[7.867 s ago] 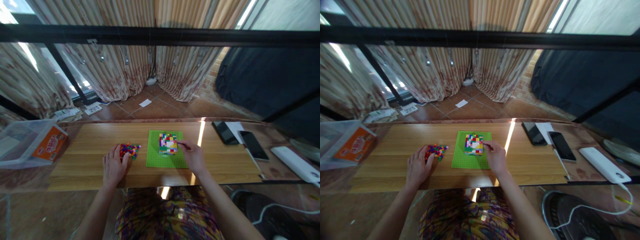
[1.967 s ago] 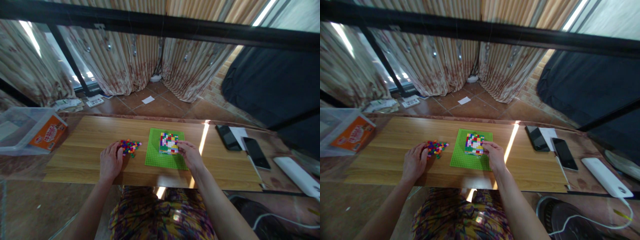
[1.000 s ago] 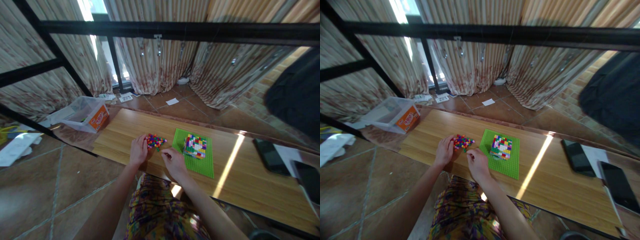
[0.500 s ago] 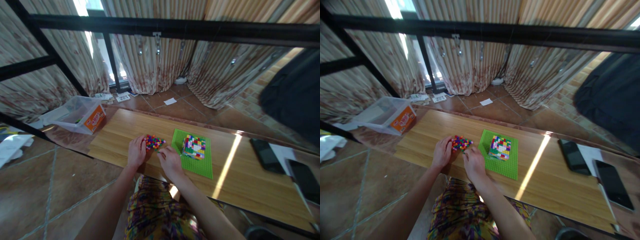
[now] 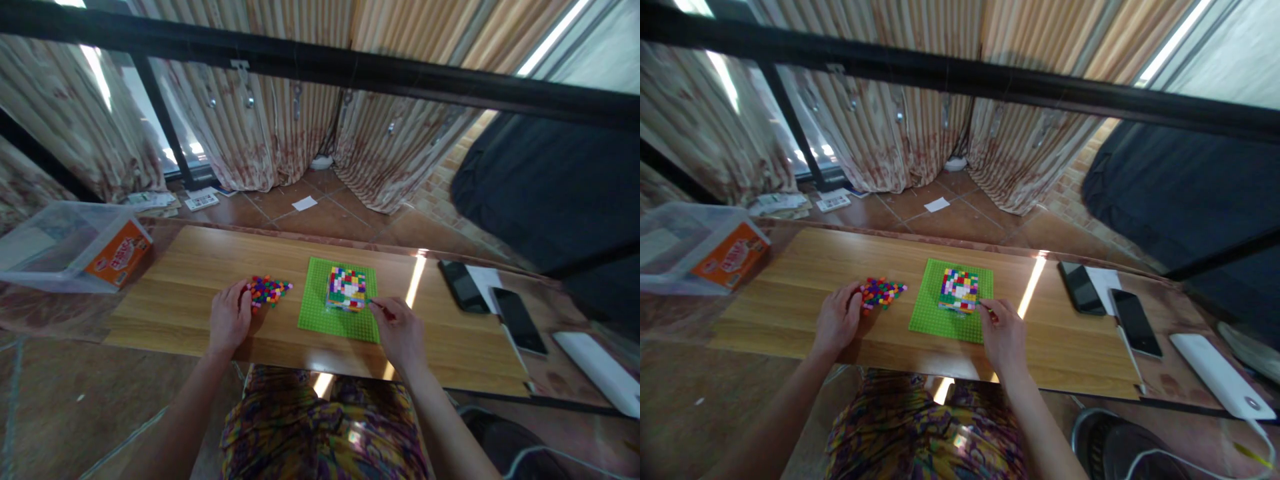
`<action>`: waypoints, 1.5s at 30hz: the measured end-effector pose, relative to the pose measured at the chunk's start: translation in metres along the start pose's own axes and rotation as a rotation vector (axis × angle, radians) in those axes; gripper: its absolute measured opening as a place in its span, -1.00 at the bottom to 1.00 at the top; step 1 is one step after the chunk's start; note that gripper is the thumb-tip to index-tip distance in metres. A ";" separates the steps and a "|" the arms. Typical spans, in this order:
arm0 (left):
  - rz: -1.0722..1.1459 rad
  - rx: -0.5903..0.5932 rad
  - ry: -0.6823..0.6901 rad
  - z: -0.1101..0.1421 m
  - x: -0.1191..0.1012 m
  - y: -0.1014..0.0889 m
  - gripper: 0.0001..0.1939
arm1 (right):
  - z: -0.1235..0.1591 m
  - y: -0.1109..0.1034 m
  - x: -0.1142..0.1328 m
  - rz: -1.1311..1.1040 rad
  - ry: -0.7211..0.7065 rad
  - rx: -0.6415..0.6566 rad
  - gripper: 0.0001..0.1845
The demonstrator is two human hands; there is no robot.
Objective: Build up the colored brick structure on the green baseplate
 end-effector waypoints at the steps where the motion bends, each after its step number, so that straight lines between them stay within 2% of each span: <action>1: -0.005 0.001 -0.002 0.000 0.000 0.000 -0.51 | -0.003 -0.001 -0.003 -0.001 0.013 -0.013 -0.66; 6: -0.026 -0.001 -0.002 -0.001 0.000 -0.001 -0.53 | -0.010 0.006 -0.011 -0.054 0.066 -0.007 -0.65; 20: -0.035 0.001 -0.001 -0.001 -0.002 -0.001 -0.50 | -0.023 0.023 -0.004 0.022 -0.003 0.089 -0.76; 32: -0.033 0.010 -0.012 -0.001 -0.002 0.000 -0.50 | -0.024 0.024 -0.006 -0.005 -0.015 0.046 -0.81; 37: -0.035 0.007 -0.007 -0.001 -0.001 -0.001 -0.51 | -0.019 0.022 -0.006 -0.009 -0.067 0.049 -0.81; 45: -0.024 0.001 -0.011 0.000 -0.001 0.000 -0.49 | -0.008 0.024 -0.004 0.135 -0.273 0.081 -0.70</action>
Point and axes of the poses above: each hand's wrist, its own z-axis away from the middle knuckle, its own y-axis out of the palm, x = y × z, the point moved 4 cm from there along -z, towards the middle knuckle, and after that the axes turned 12 degrees about -z, right-handed, at the moved point
